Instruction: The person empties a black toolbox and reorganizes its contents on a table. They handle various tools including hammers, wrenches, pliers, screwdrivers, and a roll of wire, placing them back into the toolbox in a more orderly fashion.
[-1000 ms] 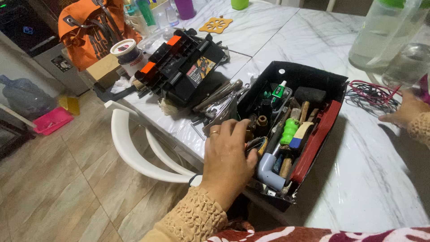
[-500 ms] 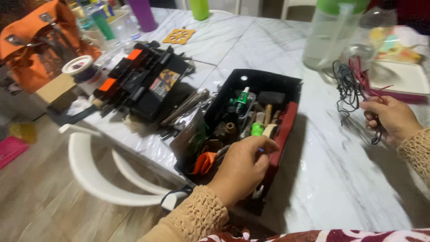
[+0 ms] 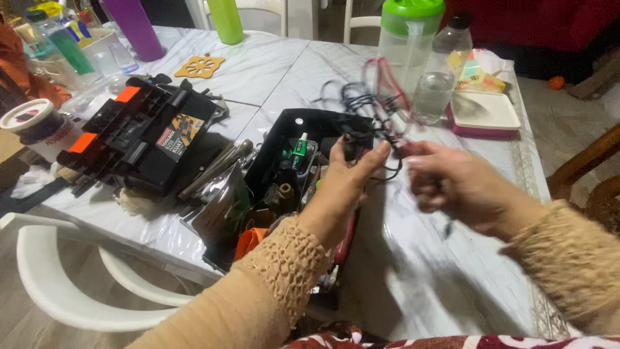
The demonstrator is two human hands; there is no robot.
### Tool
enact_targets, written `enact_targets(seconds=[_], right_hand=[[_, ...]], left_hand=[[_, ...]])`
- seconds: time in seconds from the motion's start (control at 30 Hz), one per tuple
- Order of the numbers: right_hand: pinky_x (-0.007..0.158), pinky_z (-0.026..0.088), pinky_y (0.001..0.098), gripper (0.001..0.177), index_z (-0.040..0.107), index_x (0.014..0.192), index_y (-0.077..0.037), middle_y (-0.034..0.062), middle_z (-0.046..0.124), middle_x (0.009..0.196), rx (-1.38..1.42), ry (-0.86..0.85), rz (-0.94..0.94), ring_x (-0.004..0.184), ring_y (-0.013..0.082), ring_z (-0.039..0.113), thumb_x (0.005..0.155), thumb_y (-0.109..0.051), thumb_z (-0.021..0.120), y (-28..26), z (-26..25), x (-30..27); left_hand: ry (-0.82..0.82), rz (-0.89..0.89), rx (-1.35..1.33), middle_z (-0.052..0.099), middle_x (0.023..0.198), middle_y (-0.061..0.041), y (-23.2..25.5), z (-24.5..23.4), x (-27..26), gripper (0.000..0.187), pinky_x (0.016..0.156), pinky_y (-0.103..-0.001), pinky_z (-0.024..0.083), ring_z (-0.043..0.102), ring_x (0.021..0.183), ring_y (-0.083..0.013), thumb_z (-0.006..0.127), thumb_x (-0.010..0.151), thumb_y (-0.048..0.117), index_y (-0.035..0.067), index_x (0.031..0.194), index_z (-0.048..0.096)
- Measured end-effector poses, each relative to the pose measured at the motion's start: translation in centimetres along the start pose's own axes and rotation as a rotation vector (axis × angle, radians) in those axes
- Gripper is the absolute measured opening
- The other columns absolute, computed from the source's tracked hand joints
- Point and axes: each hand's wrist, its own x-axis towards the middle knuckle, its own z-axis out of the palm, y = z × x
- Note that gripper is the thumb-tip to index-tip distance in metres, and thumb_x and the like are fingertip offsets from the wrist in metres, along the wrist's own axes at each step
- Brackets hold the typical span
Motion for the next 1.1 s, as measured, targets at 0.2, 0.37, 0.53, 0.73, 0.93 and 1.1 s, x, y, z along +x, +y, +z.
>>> enact_targets(seconds=[0.2,0.37,0.53,0.73,0.93,1.1], right_hand=[[0.058,0.050,0.0279,0.035,0.068,0.108,-0.011,0.0029,0.070,0.086,-0.383,0.002,0.132,0.066,0.0108,0.061,0.097,-0.040,0.051,1.3,5.2,1.0],[0.060,0.051,0.0278,0.036,0.064,0.109,-0.009,0.0034,0.071,0.084,-0.343,-0.055,0.083,0.066,0.0117,0.060,0.100,-0.041,0.052,2.0,6.3,2.3],[0.059,0.044,0.0251,0.034,0.066,0.115,-0.015,-0.0006,0.065,0.083,-0.530,-0.061,-0.091,0.070,0.0078,0.053,0.100,-0.041,0.051,1.9,6.5,2.6],[0.077,0.055,0.0287,0.033,0.064,0.116,-0.007,0.0014,0.071,0.099,-0.650,-0.256,-0.244,0.085,0.0110,0.061,0.097,-0.033,0.058,1.8,7.5,2.5],[0.094,0.052,0.0265,0.044,0.060,0.132,-0.018,-0.0010,0.078,0.107,-0.860,-0.384,-0.035,0.106,0.0120,0.070,0.090,-0.029,0.064,1.3,5.0,1.9],[0.099,0.053,0.0494,0.041,0.063,0.140,-0.009,0.0133,0.072,0.124,-0.783,-0.082,-0.075,0.117,0.0366,0.066,0.106,-0.029,0.056,-0.2,0.6,3.2]], left_hand=[[0.066,-0.033,-0.136,0.068,0.101,-0.008,-0.3,-1.3,-1.5,0.044,0.059,-0.028,0.053,0.065,0.076,-0.0130,0.067,0.095,0.024,0.005,0.131,0.051],[0.105,-0.168,-0.107,0.071,0.099,-0.008,1.1,-4.6,-1.7,0.044,0.061,-0.034,0.058,0.068,0.073,-0.0195,0.058,0.093,0.014,0.014,0.135,0.045],[0.109,-0.177,-0.109,0.066,0.108,-0.008,2.4,-5.2,-3.1,0.062,0.071,-0.038,0.061,0.065,0.083,-0.0178,0.063,0.089,0.020,0.018,0.146,0.039],[0.115,-0.217,-0.181,0.059,0.130,-0.017,2.4,-4.3,-4.5,0.101,0.075,-0.039,0.057,0.064,0.101,-0.0224,0.075,0.080,0.037,0.022,0.153,0.008],[0.094,-0.173,-0.234,0.062,0.106,-0.019,0.8,-3.2,-4.5,0.086,0.052,-0.033,0.046,0.056,0.076,-0.0244,0.083,0.087,0.038,0.003,0.153,0.041],[0.151,-0.424,-0.392,0.071,0.090,-0.004,0.2,-3.3,-5.0,0.037,0.067,-0.026,0.060,0.069,0.077,-0.0130,0.071,0.088,0.031,0.011,0.116,0.057]])
